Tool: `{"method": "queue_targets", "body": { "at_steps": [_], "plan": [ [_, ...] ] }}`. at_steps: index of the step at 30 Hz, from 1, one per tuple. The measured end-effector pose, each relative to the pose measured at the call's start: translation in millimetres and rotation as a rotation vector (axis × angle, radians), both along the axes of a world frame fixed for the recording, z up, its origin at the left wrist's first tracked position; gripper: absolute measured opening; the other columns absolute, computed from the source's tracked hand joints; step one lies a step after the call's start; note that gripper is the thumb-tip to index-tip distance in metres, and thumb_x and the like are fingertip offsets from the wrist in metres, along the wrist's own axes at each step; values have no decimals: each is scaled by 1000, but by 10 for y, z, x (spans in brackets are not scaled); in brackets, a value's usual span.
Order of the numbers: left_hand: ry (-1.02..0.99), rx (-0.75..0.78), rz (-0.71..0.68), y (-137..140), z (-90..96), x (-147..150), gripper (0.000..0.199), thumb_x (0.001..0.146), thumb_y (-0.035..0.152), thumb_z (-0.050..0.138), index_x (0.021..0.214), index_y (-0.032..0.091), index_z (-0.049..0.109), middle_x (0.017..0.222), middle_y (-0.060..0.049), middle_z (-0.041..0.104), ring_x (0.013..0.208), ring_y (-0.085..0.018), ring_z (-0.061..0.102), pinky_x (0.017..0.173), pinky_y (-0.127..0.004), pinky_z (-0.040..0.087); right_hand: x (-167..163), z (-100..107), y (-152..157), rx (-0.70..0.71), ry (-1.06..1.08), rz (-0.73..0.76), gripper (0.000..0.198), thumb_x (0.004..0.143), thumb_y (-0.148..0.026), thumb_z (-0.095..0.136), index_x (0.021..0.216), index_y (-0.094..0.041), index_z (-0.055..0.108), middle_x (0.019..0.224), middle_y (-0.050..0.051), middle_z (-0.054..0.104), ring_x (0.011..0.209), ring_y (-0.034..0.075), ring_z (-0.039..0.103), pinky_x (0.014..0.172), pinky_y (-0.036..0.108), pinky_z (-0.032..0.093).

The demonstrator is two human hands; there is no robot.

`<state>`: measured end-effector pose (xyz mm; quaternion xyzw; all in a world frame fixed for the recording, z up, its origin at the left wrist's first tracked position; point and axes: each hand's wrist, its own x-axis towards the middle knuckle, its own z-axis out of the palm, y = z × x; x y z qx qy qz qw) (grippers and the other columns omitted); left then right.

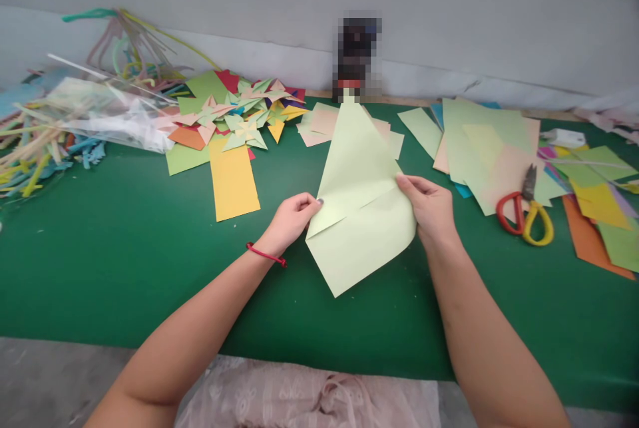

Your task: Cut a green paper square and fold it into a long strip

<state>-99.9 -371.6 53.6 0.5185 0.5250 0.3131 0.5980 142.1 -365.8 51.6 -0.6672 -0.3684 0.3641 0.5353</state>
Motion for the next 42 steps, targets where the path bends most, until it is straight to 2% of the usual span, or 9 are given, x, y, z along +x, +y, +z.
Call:
{"method": "queue_targets", "body": {
  "at_steps": [3,7,13,19,24,28,30,36,42],
  "plan": [
    [-47,-13,5,3,-16,15,21,82,39,54,79,18,53,65,4,50,57,-9,46,53,-21,34,-16,-7,-7,-13,15,31,30,62,-45,75,81,-22,72,83,5,73,74,20,67,66,33,55],
    [-83,-30,2,12,-17,19,28,83,44,53,91,18,56,81,-1,61,67,-11,54,56,-21,40,-52,12,-31,-46,23,106,31,62,-45,74,81,-21,72,83,5,72,72,19,67,64,32,54],
    [-116,-71,-80,22,27,-26,29,80,43,59,92,16,61,81,-3,65,72,-14,61,64,-27,49,-38,72,-45,-133,11,171,32,60,-46,75,80,-20,72,80,4,72,67,18,65,61,29,52],
    [-147,-131,-172,16,75,-58,23,82,38,57,84,16,63,76,-1,65,71,-14,62,70,-30,52,41,53,-37,-124,15,219,31,62,-45,74,82,-21,72,79,4,72,66,17,66,60,29,53],
    [-153,-124,-120,3,82,-49,24,84,39,53,81,17,60,74,0,62,70,-12,61,69,-28,52,32,34,-36,-100,11,198,31,62,-45,74,82,-21,72,81,4,72,67,17,66,61,29,53],
    [-138,-113,-126,-25,53,-16,32,82,44,56,98,18,61,94,-6,66,82,-17,63,72,-32,52,12,6,-22,-47,15,129,31,62,-45,74,82,-22,72,82,4,72,71,19,67,65,32,54],
    [-143,-106,-142,-39,24,6,34,79,44,60,100,17,62,99,-8,67,87,-19,63,76,-34,51,15,-14,-14,-19,4,102,31,63,-46,73,82,-22,72,83,4,72,74,20,67,67,33,55],
    [-142,-135,-194,-42,-31,12,28,79,42,60,89,17,65,88,-5,68,79,-17,63,71,-31,50,62,-56,3,20,-67,89,33,67,-49,69,87,-23,71,89,6,72,81,23,68,70,37,56],
    [-57,-126,-194,-15,19,-9,21,81,37,58,74,16,59,65,2,57,61,-10,56,62,-24,48,125,-38,17,2,-55,29,32,64,-48,72,85,-24,71,88,5,73,81,23,68,71,38,56]
  ]
}}
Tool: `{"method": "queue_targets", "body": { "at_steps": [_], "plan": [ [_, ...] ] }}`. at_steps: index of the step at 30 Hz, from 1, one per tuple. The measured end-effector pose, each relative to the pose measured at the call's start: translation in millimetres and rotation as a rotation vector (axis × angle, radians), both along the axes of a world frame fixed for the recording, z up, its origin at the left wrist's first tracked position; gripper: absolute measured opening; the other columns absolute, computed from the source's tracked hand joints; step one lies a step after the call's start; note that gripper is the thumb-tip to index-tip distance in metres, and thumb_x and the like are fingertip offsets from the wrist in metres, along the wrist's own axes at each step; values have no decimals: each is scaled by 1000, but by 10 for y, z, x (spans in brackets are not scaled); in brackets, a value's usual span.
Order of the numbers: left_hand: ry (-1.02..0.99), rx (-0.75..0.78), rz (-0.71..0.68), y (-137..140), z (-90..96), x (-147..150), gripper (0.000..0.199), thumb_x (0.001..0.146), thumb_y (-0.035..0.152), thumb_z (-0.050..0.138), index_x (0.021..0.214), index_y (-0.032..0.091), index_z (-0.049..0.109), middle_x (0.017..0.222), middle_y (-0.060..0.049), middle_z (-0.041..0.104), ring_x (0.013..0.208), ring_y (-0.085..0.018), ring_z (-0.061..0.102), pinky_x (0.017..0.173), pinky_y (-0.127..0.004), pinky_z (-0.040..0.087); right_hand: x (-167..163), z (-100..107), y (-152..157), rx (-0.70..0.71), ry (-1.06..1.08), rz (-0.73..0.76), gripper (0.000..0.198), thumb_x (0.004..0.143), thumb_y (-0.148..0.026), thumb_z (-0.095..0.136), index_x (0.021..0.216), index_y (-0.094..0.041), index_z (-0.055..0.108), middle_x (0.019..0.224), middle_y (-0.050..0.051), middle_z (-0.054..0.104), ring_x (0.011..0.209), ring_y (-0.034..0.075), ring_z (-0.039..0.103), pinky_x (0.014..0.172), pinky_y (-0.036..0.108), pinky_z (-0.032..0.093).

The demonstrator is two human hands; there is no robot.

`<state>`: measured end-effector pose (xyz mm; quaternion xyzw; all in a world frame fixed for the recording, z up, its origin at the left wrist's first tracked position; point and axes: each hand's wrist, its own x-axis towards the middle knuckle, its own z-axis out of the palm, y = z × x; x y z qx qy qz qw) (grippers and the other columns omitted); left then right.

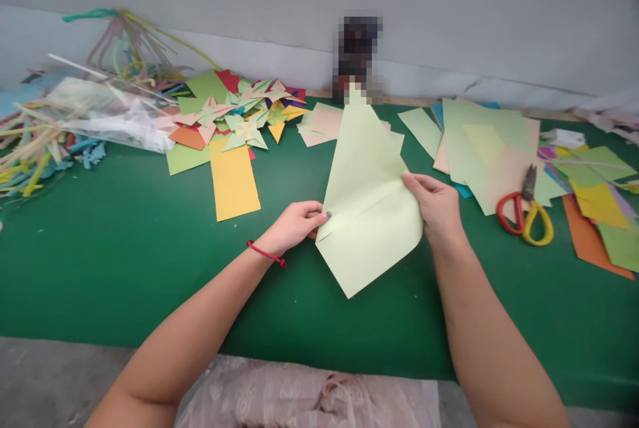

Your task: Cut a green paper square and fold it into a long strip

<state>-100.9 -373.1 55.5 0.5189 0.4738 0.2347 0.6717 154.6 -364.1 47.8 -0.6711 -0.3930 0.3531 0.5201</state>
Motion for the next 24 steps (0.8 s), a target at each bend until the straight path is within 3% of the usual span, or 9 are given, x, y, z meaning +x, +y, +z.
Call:
{"method": "queue_targets", "body": {
  "at_steps": [5,11,12,14,16,17,20,24],
  "plan": [
    [52,-7,-7,4,38,-4,24,81,35,59,66,17,53,52,4,53,50,-9,55,53,-22,47,47,-4,15,-5,5,-7,31,64,-47,72,84,-24,72,90,5,72,83,24,67,71,39,56],
    [130,45,78,21,11,-68,41,82,46,54,55,16,50,38,3,47,29,-4,37,33,-17,30,91,-29,42,-18,27,-41,31,61,-47,73,82,-25,72,89,3,72,83,25,67,74,40,55],
    [130,65,112,29,6,-70,35,83,44,54,63,15,54,45,2,54,33,-5,41,35,-16,32,94,-30,44,-20,41,-41,30,61,-47,74,81,-25,72,89,3,72,83,24,67,73,39,55],
    [70,115,197,44,6,-60,21,85,36,54,93,17,58,82,-4,68,54,-7,58,45,-17,43,89,-29,42,-26,55,-26,30,60,-46,74,81,-25,72,88,3,73,80,23,67,72,38,55],
    [-67,119,259,51,17,-40,38,86,34,53,121,23,47,121,-9,58,84,-12,63,61,-21,51,69,-20,31,-35,49,6,31,61,-47,74,82,-24,72,87,3,73,77,22,67,69,37,55],
    [-146,91,265,51,22,-30,44,87,38,51,127,24,43,130,-10,52,93,-15,62,66,-23,53,54,-11,23,-38,43,26,32,61,-47,73,83,-24,72,87,3,73,75,22,67,67,36,55],
    [-285,-25,165,37,28,-10,50,86,52,47,127,22,46,123,-12,57,94,-19,63,64,-25,54,3,28,-7,-73,43,113,34,62,-48,73,83,-22,72,84,4,73,70,19,67,62,32,54],
    [-231,-40,62,8,22,17,46,82,51,55,116,20,56,119,-11,60,100,-22,62,69,-28,54,-63,90,-42,-155,43,219,33,60,-46,74,80,-21,72,77,4,72,64,16,64,59,29,51]
  ]
}}
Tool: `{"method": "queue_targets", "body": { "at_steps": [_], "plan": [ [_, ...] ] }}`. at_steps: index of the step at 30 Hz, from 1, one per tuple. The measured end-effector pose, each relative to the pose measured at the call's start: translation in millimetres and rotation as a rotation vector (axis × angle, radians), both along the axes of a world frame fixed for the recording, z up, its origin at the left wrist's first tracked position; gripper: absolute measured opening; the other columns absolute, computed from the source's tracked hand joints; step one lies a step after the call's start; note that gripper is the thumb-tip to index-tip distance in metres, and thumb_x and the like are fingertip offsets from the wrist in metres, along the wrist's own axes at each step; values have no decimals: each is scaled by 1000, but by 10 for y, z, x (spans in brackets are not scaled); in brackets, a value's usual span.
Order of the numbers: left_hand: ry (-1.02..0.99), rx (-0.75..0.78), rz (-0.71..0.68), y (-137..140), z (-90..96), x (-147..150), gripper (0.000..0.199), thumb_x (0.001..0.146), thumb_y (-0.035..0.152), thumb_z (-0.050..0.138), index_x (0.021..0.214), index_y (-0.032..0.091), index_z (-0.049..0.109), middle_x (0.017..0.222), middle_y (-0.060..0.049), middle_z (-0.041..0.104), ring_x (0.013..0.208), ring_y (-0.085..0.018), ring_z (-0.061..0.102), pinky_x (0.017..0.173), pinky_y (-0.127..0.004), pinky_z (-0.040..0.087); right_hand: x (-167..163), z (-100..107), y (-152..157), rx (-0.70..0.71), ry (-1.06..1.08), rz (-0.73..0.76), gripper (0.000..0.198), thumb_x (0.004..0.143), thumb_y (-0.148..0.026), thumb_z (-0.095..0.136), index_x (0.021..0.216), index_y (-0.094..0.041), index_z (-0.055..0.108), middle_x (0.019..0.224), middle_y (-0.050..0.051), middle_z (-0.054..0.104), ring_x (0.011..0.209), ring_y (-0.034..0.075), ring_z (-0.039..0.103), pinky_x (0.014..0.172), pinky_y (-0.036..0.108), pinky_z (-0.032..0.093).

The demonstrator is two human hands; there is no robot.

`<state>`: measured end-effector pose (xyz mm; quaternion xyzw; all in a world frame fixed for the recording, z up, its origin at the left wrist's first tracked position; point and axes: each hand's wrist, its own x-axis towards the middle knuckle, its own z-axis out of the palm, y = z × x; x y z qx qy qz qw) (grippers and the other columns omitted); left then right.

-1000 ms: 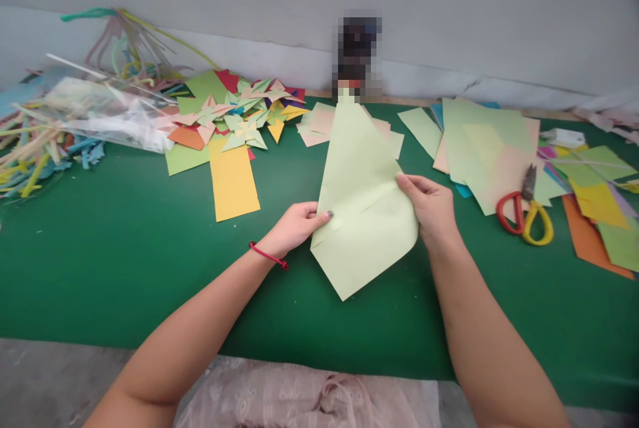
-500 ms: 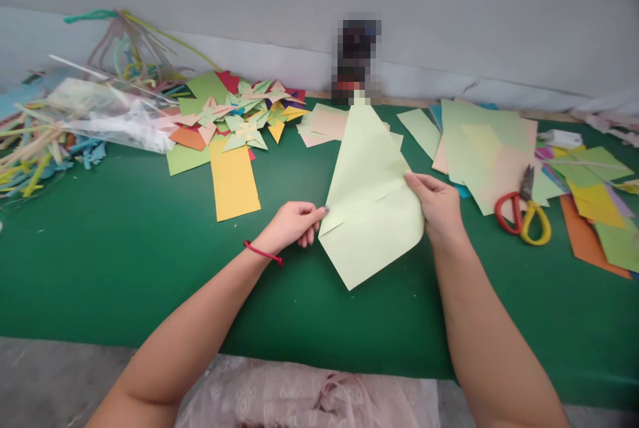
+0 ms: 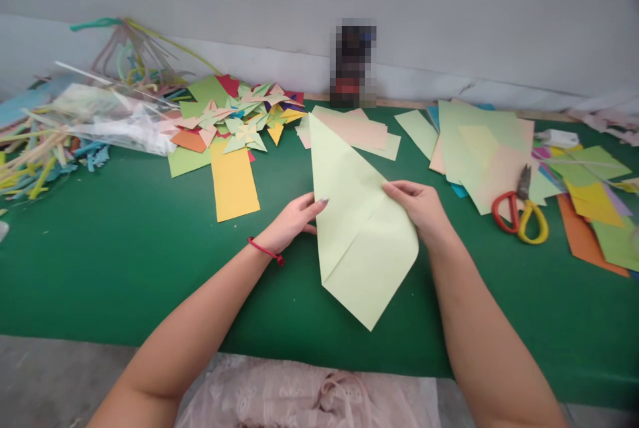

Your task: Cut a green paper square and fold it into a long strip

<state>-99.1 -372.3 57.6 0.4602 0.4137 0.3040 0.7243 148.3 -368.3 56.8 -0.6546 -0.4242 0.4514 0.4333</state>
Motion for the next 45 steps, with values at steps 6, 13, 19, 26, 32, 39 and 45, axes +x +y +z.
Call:
{"method": "queue_targets", "body": {
  "at_steps": [6,13,19,26,32,39,45],
  "plan": [
    [-5,-49,77,-57,-8,89,49,73,42,69,112,14,58,121,-14,60,107,-27,59,88,-39,50,-93,40,-40,-5,-70,101,34,63,-49,71,80,-20,73,78,5,71,65,17,64,58,28,50],
    [53,-68,102,-55,-102,59,43,73,39,69,107,14,60,115,-13,64,98,-24,63,82,-36,52,-115,37,-40,6,-78,118,33,64,-50,70,79,-20,73,78,5,71,65,17,63,56,27,49],
    [115,-68,-3,22,-32,-52,34,77,42,64,94,13,66,94,-10,70,82,-19,66,72,-32,55,-91,89,-38,-15,-34,75,32,61,-48,73,76,-20,72,75,4,70,62,15,62,56,28,48],
    [180,-54,-194,54,-13,-134,33,73,43,67,83,11,68,78,-10,71,67,-19,68,65,-34,57,32,98,-52,-130,-63,229,32,64,-48,71,82,-22,73,76,3,71,61,15,61,55,26,48],
    [261,13,-152,107,-23,-159,32,79,42,62,66,12,66,61,-7,67,51,-12,61,54,-24,51,556,134,1,-86,-473,-104,38,82,-51,49,96,-23,71,88,5,70,72,16,63,70,30,51],
    [328,90,-96,113,17,-101,51,82,45,55,42,14,52,36,-1,52,35,-4,40,43,-17,34,1307,35,-146,-261,-861,-757,40,76,-22,52,114,-12,56,124,23,43,120,34,39,97,48,31],
    [338,74,-92,114,8,-30,48,81,45,54,44,15,54,37,-2,54,37,-7,45,44,-18,36,1455,-94,-144,-376,-874,-771,35,72,-30,54,105,-21,57,119,18,40,114,33,39,92,46,32]
  ]
}}
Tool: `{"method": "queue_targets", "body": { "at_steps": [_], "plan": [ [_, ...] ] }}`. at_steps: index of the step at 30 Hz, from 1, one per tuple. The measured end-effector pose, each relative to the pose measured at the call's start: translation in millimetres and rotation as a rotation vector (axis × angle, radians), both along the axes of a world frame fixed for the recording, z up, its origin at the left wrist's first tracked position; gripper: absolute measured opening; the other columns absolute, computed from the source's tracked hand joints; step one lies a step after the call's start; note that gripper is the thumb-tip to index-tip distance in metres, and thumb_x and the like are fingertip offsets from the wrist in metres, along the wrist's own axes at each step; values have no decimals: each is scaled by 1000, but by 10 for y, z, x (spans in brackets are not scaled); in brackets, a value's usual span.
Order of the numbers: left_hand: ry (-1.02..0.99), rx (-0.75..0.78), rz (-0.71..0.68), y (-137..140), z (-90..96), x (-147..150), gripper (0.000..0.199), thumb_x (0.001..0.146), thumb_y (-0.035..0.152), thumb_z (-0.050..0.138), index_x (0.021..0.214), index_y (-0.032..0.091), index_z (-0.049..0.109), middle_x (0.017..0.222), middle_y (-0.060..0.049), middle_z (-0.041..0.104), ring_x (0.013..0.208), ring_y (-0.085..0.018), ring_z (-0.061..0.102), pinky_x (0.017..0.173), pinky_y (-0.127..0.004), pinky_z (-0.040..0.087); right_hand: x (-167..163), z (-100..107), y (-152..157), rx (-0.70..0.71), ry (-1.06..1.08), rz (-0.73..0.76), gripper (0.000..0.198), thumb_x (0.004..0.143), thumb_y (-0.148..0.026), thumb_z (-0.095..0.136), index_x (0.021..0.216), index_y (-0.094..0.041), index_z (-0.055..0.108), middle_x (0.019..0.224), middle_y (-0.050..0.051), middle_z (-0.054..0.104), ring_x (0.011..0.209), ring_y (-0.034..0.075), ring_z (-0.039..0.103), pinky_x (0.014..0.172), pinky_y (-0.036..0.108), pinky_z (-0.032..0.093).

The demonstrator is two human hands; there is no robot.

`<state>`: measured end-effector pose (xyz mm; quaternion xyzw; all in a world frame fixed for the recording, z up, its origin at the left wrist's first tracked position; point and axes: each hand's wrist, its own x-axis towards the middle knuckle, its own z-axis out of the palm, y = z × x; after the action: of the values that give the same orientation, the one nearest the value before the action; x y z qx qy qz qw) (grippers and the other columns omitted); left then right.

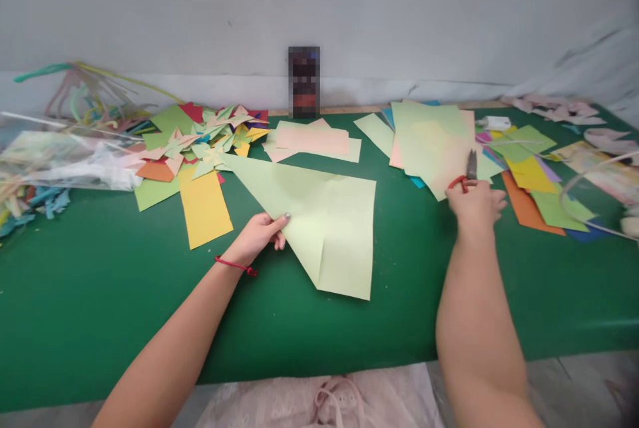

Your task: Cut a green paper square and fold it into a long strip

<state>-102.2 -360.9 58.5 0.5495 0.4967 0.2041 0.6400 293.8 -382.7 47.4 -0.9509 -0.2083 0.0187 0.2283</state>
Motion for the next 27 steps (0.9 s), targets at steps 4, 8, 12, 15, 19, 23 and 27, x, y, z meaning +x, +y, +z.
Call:
{"method": "queue_targets", "body": {
  "at_steps": [4,8,12,15,19,23,27],
  "plan": [
    [0,-1,4,12,-13,19,48,80,47,55,43,15,55,36,-2,53,37,-8,45,45,-19,38,59,39,-21,-5,9,8,34,73,-34,55,104,-22,56,117,16,41,112,31,39,92,45,32],
    [-4,-10,18,22,-34,29,49,78,46,58,41,14,57,36,-4,53,37,-8,46,45,-19,39,128,65,-78,2,7,1,37,75,-36,54,110,-23,54,121,14,42,117,31,39,95,47,33],
    [-36,-31,51,24,-40,37,46,78,46,59,44,13,59,40,-5,56,38,-9,47,44,-19,39,217,25,-95,3,51,-16,50,72,-36,59,119,-19,50,124,18,43,117,34,43,95,49,35],
    [-68,-47,86,16,-33,45,43,77,44,61,47,14,60,41,-5,57,38,-10,48,43,-20,40,255,5,-81,33,89,-9,61,68,-33,64,124,-20,47,121,18,49,111,33,50,91,48,40],
    [-118,-48,157,5,-45,60,39,76,43,63,51,13,59,42,-6,58,38,-10,49,42,-20,40,208,68,-70,131,95,-4,63,70,-41,61,126,-17,45,107,17,58,104,35,55,87,52,42],
    [-202,-9,257,13,-102,85,35,74,45,65,61,13,59,42,-3,58,39,-11,52,42,-20,41,4,203,-45,337,35,95,79,66,-24,63,137,-25,28,94,4,60,96,25,59,88,44,45],
    [-295,38,347,13,-143,108,35,71,46,67,65,13,57,42,-1,57,38,-10,52,43,-20,42,-434,304,32,802,266,434,72,68,-28,67,130,-29,29,73,-7,52,53,13,57,56,30,51]
  ]
}}
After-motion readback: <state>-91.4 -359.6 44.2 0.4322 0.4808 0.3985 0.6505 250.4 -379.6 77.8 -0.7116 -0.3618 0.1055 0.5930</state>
